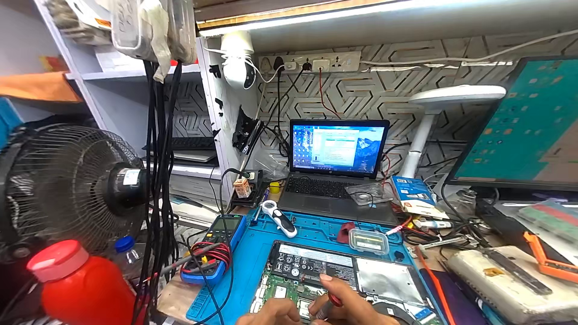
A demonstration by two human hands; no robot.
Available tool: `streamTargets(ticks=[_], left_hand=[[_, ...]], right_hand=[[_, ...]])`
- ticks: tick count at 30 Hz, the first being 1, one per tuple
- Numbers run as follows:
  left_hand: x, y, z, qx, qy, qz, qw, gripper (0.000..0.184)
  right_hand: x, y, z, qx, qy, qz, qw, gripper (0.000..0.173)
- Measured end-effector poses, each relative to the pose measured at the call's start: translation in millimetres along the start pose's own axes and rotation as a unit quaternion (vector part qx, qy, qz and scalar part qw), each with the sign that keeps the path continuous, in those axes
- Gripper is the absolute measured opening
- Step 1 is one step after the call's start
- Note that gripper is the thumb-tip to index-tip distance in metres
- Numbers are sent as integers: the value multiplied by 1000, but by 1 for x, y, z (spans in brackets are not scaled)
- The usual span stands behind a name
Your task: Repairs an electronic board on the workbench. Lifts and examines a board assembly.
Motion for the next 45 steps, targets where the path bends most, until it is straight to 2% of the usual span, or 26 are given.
streamTargets(ticks=[11, 15, 20, 24, 31, 37, 40, 45], left_hand=[[-4, 3, -1, -25, -6, -23, 999, 34], [-5, 5, -6, -25, -25, -31, 999, 37], [-3, 7, -8, -30, -44, -38, 998, 37], [-3, 7, -11, -3, -63, -27, 998, 39], [-2, 7, -14, 61, -73, 8, 995, 46], [-1, 9, -16, 74, -90, 22, 993, 46], [0, 8, -17, 114, -100, 32, 988, 49], [4, 5, -19, 162, -108, 48, 980, 52]], right_hand=[[0, 4, 0, 65, -3, -9, 998, 39], [1, 10, 10, 41, 25, -53, 997, 47], [3, 12, 14, 62, 23, -40, 997, 42], [4, 14, 15, 31, 26, -51, 998, 45], [5, 5, 17, 19, 22, 23, 999, 44], [3, 10, 15, 4, 24, -21, 999, 49], [4, 7, 14, -6, 18, 19, 1000, 45], [5, 2, 17, -35, 38, 62, 997, 53]])
Point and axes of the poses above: each hand's wrist, its own x-axis away from the middle knuckle, its own y-axis out of the palm, z = x × y, the point moved 7 cm from there along -x, towards the middle knuckle, and after that the axes turned 5 degrees about -x, right-handed, at the moved point
